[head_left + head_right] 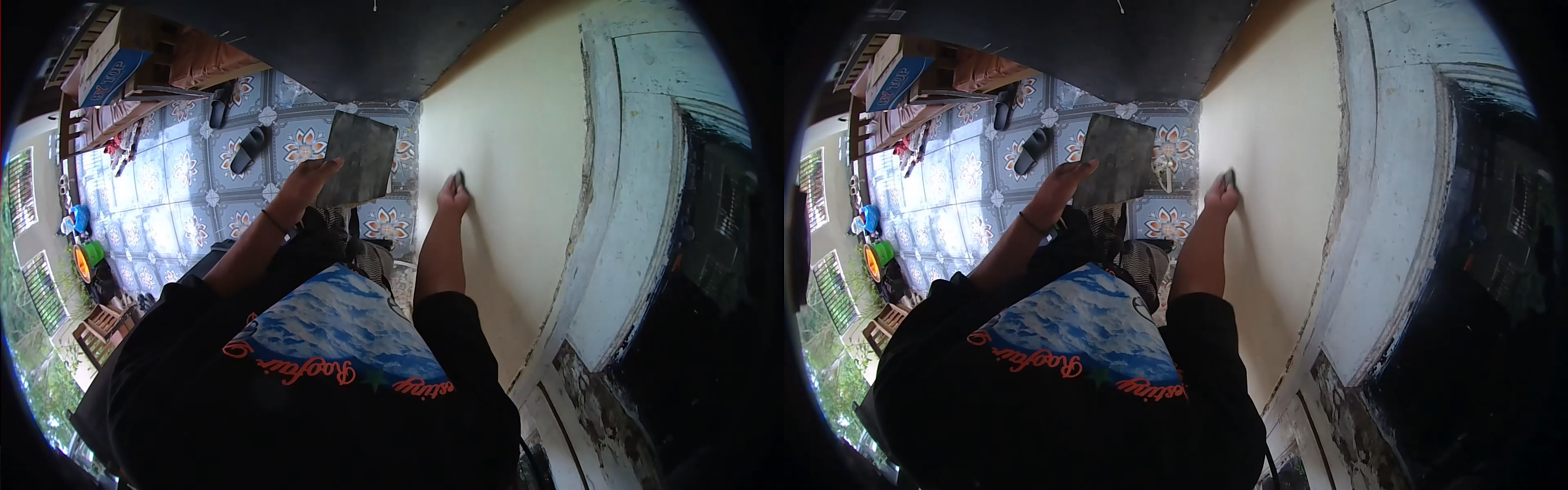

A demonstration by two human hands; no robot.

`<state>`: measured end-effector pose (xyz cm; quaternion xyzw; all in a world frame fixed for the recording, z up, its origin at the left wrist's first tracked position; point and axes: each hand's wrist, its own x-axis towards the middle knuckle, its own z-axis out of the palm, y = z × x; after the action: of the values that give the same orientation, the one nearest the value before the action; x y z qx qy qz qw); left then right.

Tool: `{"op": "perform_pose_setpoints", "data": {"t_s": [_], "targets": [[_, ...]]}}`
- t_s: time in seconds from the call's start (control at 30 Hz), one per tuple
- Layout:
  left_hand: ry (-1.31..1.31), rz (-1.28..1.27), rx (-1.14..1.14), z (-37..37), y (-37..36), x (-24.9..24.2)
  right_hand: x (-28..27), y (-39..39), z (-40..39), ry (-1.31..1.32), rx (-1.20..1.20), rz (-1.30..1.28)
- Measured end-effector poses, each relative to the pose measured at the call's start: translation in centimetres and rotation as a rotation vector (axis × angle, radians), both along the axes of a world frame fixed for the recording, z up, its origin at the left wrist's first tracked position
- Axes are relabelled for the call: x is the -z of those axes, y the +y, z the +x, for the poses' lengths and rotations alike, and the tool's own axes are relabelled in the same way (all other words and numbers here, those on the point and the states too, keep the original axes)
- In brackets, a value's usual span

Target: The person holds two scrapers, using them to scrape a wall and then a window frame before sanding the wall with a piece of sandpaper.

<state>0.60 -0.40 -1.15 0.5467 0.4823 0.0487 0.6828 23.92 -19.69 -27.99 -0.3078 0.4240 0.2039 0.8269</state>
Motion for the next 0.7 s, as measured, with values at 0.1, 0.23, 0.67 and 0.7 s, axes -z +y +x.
{"op": "perform_pose_setpoints", "data": {"t_s": [0.1, 0.23, 0.67, 0.7], "targets": [[-0.044, 0.014, 0.029, 0.0, 0.8, 0.7, -7.9, 9.2, 4.6, -0.197, -0.014, 0.390], [0.030, 0.185, 0.310, 0.6, -0.8, -0.6, -14.2, 9.1, 4.7, -0.196, 0.100, 0.670], [-0.144, -0.186, 0.419, 2.2, -14.5, -0.7, -14.4, -25.6, -15.4, -0.263, -0.123, 0.505], [-0.155, -0.208, 0.398, 2.4, -15.2, 0.8, -14.3, -28.8, -18.3, -0.271, -0.117, 0.498]]}}
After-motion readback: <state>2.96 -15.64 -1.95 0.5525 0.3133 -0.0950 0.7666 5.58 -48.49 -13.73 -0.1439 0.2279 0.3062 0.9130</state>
